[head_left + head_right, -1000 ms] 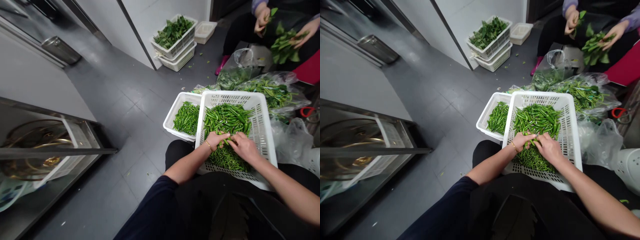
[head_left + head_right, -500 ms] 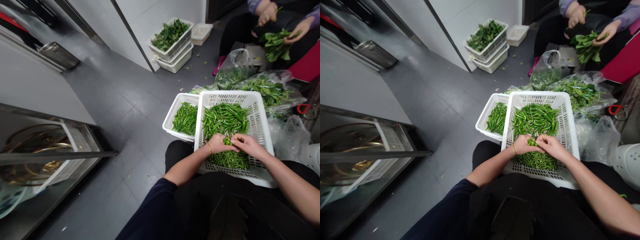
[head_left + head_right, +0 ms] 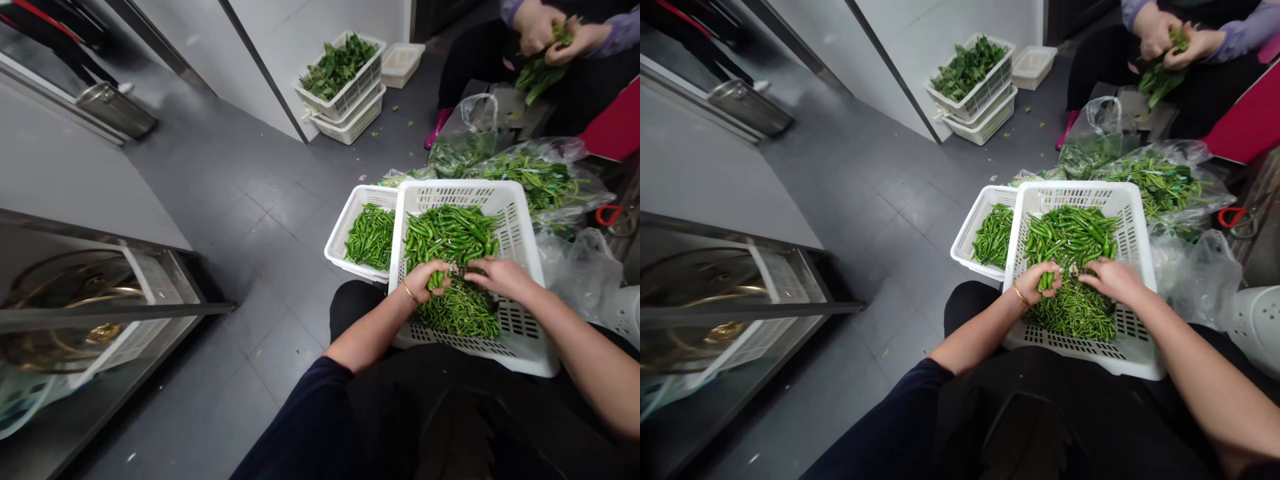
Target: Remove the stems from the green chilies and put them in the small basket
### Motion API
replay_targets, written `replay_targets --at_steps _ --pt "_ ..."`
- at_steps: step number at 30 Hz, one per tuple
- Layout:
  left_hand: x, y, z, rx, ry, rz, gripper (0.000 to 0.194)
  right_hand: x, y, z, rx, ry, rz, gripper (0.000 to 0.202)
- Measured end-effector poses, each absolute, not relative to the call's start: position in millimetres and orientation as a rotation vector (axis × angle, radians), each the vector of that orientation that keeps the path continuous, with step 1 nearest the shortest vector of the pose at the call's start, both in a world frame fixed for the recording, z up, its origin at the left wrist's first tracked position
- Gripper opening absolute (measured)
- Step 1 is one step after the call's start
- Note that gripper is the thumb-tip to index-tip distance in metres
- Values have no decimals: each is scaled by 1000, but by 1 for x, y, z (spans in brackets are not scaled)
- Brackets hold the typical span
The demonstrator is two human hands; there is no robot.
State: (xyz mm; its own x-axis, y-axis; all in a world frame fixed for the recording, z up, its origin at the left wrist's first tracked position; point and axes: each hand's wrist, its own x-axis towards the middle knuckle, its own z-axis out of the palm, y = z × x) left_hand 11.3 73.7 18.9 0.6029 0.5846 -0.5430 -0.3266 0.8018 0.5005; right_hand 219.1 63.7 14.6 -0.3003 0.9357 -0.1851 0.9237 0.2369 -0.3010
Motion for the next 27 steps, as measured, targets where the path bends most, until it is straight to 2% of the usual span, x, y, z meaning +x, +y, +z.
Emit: replay_targets --at_steps 3,7,15,19,24,26,27 --pt "7 80 18 338 663 554 25 222 98 -6 -2186 -2474 164 41" --pt "7 79 13 412 738 519 32 218 112 -10 -2240 -2516 135 38" --pt "22 72 6 445 985 572 42 196 28 7 -1640 -2308 645 26" --pt "19 66 10 582 931 437 40 186 6 21 -1529 -2428 810 31" --pt "9 67 14 752 758 200 41 192 8 46 -1048 -2613 1222 35" --pt "7 70 14 716 842 244 43 202 23 44 -1145 -2700 1197 33" --pt "7 72 13 687 898 285 45 207 33 38 -1322 -2747 1077 32"
